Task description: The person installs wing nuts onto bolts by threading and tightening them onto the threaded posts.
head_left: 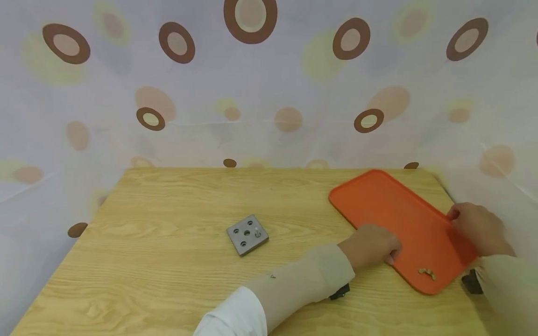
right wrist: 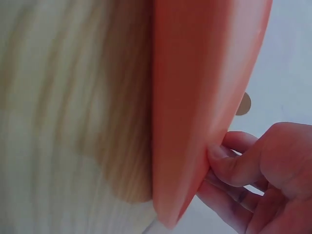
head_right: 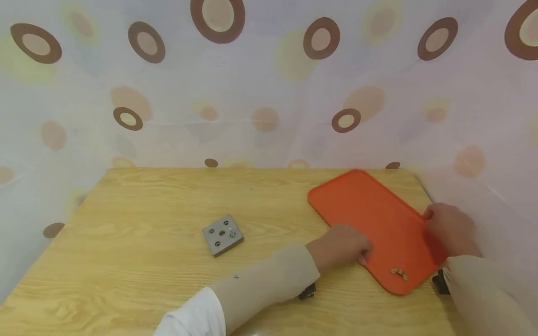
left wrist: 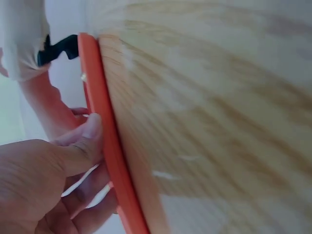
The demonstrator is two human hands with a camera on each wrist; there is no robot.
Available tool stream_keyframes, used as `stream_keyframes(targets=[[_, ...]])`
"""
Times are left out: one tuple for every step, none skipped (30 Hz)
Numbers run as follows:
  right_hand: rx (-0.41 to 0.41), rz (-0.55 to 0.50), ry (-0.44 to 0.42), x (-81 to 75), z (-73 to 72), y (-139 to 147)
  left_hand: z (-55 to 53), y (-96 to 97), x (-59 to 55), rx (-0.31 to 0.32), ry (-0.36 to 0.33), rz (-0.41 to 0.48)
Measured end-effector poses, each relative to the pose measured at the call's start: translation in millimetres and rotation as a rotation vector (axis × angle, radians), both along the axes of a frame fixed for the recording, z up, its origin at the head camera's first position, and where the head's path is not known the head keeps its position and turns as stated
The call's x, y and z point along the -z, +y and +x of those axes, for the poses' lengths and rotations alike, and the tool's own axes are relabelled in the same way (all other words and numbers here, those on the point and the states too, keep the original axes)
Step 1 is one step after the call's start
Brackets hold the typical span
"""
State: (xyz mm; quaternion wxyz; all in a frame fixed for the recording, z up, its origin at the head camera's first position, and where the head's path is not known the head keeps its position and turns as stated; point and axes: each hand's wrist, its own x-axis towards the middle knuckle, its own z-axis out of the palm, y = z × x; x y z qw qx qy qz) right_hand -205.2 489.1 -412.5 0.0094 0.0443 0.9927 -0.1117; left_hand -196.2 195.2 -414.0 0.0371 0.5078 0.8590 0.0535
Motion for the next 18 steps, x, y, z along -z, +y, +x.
stream_keyframes(targets=[[-0.002, 0.001, 0.006, 0.6, -0.3, -2, 1.7, 0.9, -1.3, -0.008, -0.001, -0.016], [-0.006, 0.003, 0.022, 1.5, -0.9, -4, 3.5, 1.5, -2.4, -0.021, -0.006, -0.029], [-0.007, 0.004, 0.035, 2.4, -1.8, -7, 5.1, 1.4, -3.4, -0.035, -0.01, -0.04], [-0.005, 0.008, 0.049, 2.6, -3.2, -10, 6.3, 1.8, -4.5, -0.049, -0.02, -0.045], [-0.005, 0.009, 0.059, 2.5, -4.9, -12, 7.2, 2.1, -5.1, -0.063, -0.031, -0.047], [-0.005, 0.013, 0.071, 2.5, -6.5, -14, 7.9, 2.0, -5.9, -0.078, -0.042, -0.05], [-0.005, 0.015, 0.08, 2.3, -7.5, -17, 8.6, 1.9, -6.7, -0.09, -0.045, -0.053], [-0.005, 0.018, 0.09, 1.9, -8.3, -19, 9.0, 1.5, -6.9, -0.095, -0.049, -0.048], [-0.005, 0.02, 0.088, 1.1, -9.2, -20, 9.5, 0.9, -6.8, -0.103, -0.054, -0.041], [-0.011, 0.021, 0.088, 0.1, -10.1, -21, 10.0, 0.5, -6.3, -0.106, -0.054, -0.034], [-0.02, 0.017, 0.079, -1.1, -10.8, -22, 10.5, 0.1, -5.7, -0.113, -0.055, -0.025], [-0.03, 0.018, 0.073, -2.4, -11.6, -23, 11.1, -0.5, -5.0, -0.12, -0.061, -0.019], [-0.043, 0.018, 0.064, -4.0, -12.5, -24, 12.1, -1.0, -4.2, -0.127, -0.065, -0.014], [-0.057, 0.018, 0.054, -5.6, -13.5, -25, 13.1, -1.5, -3.5, -0.134, -0.07, -0.011], [-0.074, 0.018, 0.043, -7.2, -15.1, -26, 14.1, -2.0, -3.1, -0.141, -0.073, -0.009], [-0.088, 0.019, 0.031, -9.0, -16.7, -27, 15.1, -2.5, -2.8, -0.146, -0.07, -0.009], [-0.103, 0.023, 0.022, -10.4, -18.5, -28, 16.1, -2.6, -2.9, -0.154, -0.072, -0.007], [-0.117, 0.028, 0.012, -11.8, -20.8, -30, 17.2, -2.8, -3.3, -0.16, -0.072, -0.011]])
